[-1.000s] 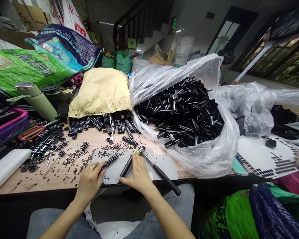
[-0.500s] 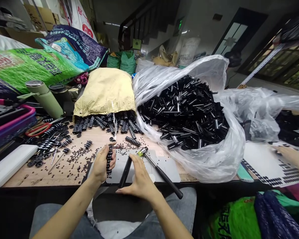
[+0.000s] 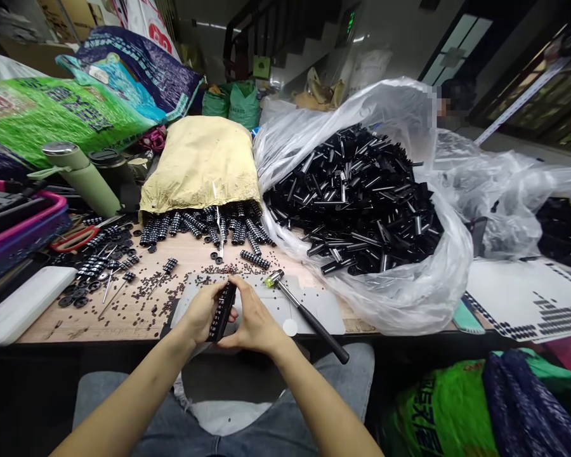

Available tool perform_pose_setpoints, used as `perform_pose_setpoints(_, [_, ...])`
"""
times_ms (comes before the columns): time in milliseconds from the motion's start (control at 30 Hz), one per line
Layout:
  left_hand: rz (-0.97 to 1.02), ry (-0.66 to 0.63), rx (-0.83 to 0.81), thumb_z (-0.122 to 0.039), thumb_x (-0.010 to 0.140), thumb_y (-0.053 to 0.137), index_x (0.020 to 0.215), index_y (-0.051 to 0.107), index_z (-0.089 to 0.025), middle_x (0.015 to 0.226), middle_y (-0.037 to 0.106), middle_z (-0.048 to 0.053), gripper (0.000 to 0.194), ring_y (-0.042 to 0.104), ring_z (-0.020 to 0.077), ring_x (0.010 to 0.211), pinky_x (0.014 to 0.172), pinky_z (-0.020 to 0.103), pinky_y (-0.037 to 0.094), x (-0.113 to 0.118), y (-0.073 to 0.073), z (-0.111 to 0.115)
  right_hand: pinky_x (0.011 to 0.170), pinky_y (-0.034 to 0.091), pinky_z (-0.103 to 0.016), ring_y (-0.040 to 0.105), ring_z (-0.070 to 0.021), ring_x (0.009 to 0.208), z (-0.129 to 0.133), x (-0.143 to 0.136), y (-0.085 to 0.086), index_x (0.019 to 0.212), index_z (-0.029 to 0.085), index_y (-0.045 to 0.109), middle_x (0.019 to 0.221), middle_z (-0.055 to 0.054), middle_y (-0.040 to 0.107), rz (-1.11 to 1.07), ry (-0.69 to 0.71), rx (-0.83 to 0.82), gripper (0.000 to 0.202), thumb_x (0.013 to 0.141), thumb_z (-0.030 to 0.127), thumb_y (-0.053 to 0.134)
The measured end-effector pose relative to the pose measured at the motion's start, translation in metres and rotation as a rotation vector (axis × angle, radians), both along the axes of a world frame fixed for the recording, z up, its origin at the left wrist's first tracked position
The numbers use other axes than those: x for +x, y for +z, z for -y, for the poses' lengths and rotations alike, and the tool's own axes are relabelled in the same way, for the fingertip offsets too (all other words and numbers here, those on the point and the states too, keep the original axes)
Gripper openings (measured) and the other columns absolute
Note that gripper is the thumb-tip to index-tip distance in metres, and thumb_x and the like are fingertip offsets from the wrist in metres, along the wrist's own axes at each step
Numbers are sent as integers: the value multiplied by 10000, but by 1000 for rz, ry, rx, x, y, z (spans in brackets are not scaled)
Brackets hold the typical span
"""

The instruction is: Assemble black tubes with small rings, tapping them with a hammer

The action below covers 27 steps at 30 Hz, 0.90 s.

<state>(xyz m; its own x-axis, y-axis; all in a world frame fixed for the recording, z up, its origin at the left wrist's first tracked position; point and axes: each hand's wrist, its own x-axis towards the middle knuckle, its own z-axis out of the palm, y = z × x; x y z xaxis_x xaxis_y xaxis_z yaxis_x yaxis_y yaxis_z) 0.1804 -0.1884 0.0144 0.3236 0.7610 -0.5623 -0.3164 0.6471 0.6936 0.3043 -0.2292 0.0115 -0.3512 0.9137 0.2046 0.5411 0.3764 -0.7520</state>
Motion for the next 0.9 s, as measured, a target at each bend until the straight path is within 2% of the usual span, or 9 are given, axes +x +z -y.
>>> perform_pose_setpoints(100, [-28,-40,13,-367,737,512,748,535,-137,482,502,-15,231,513,117,378,372,213,405,2,-6,-3,1020,306,-379,326,-250,1220,3,-3,-8,1305,168,173,1303,-125,326,2,-89,-35,984,479,202,705])
perform_pose_setpoints(167, [-96,-53,141,-354,751,497,805,569,-125,570,541,13,246,530,115,444,449,240,447,4,-11,-2,1017,312,-380,329,-253,1212,3,-6,-16,1298,149,183,1292,-134,335,23,-151,-12,974,472,199,697])
perform_pose_setpoints(333, [-696,-144,968,-210,727,541,1131,531,-176,958,536,91,406,526,203,887,814,375,432,7,-36,10,1000,302,-446,343,-272,1193,1,-9,-38,1290,118,212,1259,-171,369,146,-361,96,792,606,202,600])
perform_pose_setpoints(433, [-943,-323,1287,-116,783,429,1180,491,-164,977,530,119,404,501,215,929,813,384,423,3,-51,9,974,322,-450,328,-286,1199,7,9,-41,1283,119,253,1273,-175,360,321,-420,96,710,665,236,581])
perform_pose_setpoints(500, [-1035,-434,1424,-109,817,378,1165,499,-161,972,546,128,372,514,215,905,778,373,427,-4,-56,6,907,365,-457,366,-316,1153,16,33,-39,1219,121,357,1231,-183,397,497,-583,73,626,685,339,602])
perform_pose_setpoints(567, [-1116,-485,1525,-128,832,379,1159,503,-167,962,563,129,352,522,222,893,764,383,415,-10,-57,3,795,403,-445,459,-322,1027,27,61,-34,1032,131,497,1076,-182,495,698,-808,31,375,759,386,530])
perform_pose_setpoints(633, [-1197,-496,1589,-121,830,385,1161,499,-174,948,579,123,354,524,225,886,768,399,394,-15,-55,3,693,413,-386,523,-286,874,36,81,-27,840,153,524,888,-145,553,814,-867,-29,247,821,384,439])
perform_pose_setpoints(800, [-1369,-500,1661,-29,798,355,1158,494,-163,974,598,102,408,522,214,889,809,427,361,-15,-48,9,536,359,-248,524,-161,562,57,74,-7,803,204,441,622,-8,538,472,-751,-187,332,897,426,213])
perform_pose_setpoints(900, [-1413,-491,1653,-25,792,359,1153,498,-151,997,606,93,406,516,217,939,852,432,345,-13,-50,11,512,328,-234,512,-155,512,66,57,-7,766,213,426,556,9,512,400,-681,-244,356,902,413,164])
